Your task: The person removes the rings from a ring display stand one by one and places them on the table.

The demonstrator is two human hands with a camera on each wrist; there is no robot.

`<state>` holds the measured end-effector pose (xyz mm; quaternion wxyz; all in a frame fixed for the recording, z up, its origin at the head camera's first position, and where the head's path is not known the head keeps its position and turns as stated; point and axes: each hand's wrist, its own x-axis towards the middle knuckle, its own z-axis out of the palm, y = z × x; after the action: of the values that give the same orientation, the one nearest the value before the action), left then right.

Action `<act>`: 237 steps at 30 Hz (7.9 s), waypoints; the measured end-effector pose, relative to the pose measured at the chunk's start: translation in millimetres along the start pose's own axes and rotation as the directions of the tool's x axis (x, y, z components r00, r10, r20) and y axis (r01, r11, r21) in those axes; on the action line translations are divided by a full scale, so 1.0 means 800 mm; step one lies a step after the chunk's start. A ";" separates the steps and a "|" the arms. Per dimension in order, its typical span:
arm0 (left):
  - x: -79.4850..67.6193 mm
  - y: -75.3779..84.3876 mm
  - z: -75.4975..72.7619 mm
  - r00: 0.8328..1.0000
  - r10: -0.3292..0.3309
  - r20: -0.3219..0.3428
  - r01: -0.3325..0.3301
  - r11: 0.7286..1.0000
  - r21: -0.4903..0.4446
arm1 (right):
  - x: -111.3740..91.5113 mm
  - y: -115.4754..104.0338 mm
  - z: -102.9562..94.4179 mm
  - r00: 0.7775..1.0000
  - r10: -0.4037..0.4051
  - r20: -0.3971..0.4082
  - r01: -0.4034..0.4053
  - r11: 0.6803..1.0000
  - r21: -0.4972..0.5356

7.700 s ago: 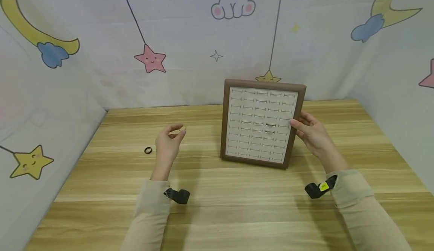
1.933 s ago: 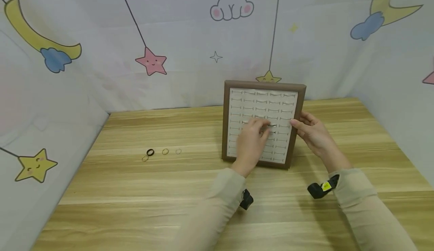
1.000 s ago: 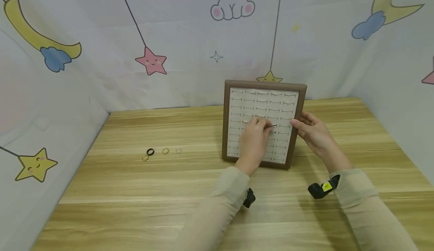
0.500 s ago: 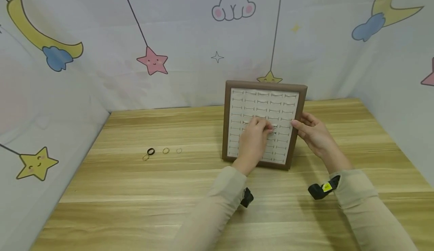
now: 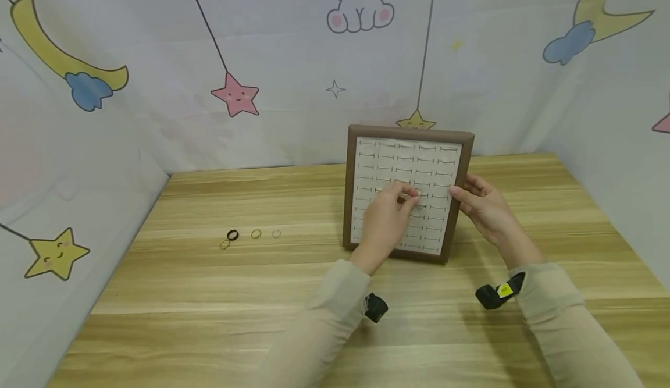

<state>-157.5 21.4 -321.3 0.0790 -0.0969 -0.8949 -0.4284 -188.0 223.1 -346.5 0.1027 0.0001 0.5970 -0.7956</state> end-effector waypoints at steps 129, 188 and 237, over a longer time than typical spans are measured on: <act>-0.075 -0.250 -0.195 0.874 -0.454 -0.171 0.481 0.858 0.179 | 0.000 -0.002 0.001 1.000 0.011 -0.014 -0.011 0.999 -0.033; -0.011 -0.023 0.019 0.995 0.080 -0.059 -0.073 0.991 0.111 | 0.004 -0.001 0.001 0.999 0.021 -0.024 -0.023 0.997 -0.079; -0.007 -0.024 0.033 0.997 0.076 -0.002 -0.073 0.971 0.228 | 0.003 0.002 -0.001 1.000 -0.013 0.003 0.013 1.000 -0.015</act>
<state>-158.5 29.6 -353.0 0.1105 -0.1184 -0.9333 -0.3204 -190.2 223.0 -348.4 0.0986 -0.0058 0.6029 -0.7917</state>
